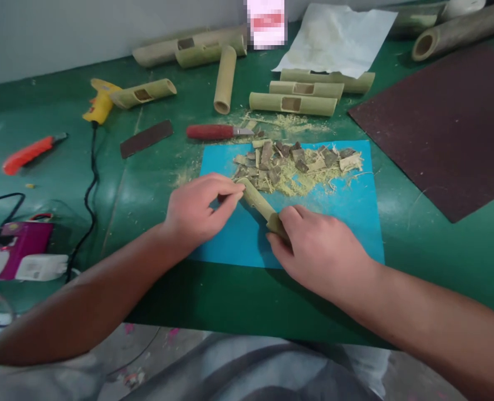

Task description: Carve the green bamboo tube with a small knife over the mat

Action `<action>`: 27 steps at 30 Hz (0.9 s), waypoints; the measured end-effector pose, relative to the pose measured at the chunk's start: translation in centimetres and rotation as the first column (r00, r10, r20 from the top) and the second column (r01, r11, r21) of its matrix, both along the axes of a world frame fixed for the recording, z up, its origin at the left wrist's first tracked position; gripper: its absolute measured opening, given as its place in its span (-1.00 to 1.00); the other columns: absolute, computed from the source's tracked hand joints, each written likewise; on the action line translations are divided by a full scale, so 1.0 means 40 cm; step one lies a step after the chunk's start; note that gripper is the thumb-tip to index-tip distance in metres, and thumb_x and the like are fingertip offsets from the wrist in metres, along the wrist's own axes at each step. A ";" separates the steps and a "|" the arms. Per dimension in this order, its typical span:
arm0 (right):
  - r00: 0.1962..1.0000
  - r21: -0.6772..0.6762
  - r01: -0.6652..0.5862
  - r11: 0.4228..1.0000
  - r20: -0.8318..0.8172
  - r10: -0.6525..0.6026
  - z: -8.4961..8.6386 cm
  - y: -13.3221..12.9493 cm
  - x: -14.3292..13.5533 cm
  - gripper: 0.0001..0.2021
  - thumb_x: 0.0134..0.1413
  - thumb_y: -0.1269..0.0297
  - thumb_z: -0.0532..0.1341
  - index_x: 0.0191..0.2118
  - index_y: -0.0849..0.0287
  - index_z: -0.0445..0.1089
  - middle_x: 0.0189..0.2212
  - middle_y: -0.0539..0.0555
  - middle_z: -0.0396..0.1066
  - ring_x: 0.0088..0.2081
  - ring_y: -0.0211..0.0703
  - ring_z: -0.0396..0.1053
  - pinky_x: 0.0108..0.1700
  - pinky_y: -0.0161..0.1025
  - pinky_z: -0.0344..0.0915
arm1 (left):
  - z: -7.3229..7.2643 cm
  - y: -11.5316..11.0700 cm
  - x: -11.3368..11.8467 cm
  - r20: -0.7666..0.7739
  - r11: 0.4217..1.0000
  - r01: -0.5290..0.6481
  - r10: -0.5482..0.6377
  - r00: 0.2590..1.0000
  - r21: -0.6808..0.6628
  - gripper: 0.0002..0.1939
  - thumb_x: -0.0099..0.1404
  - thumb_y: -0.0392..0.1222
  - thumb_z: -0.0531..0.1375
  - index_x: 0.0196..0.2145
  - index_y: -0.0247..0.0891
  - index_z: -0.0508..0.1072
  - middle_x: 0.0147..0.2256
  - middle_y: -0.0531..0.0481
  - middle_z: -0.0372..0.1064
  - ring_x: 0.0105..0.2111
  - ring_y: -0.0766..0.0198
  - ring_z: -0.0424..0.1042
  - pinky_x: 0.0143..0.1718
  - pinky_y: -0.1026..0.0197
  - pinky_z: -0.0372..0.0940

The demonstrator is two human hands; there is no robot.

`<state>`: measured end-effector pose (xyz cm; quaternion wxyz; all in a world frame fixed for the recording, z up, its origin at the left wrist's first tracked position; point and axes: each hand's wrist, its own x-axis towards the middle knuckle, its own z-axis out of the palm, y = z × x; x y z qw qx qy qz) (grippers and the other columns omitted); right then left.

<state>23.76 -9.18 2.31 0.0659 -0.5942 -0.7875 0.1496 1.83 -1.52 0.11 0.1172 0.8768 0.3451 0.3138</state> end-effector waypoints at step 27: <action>1.000 -0.038 0.006 0.999 -0.004 -0.006 0.005 0.003 -0.001 -0.78 0.22 0.12 0.11 -0.29 0.15 0.37 -0.39 0.06 0.45 -0.50 -0.19 0.30 -0.47 -0.22 -0.05 | 0.007 0.007 -0.001 -0.003 0.997 0.046 -0.047 0.999 -0.065 -0.85 0.44 -0.27 0.14 -0.29 -0.26 0.47 -0.34 -0.04 0.51 -0.29 0.28 0.51 -0.23 0.25 0.39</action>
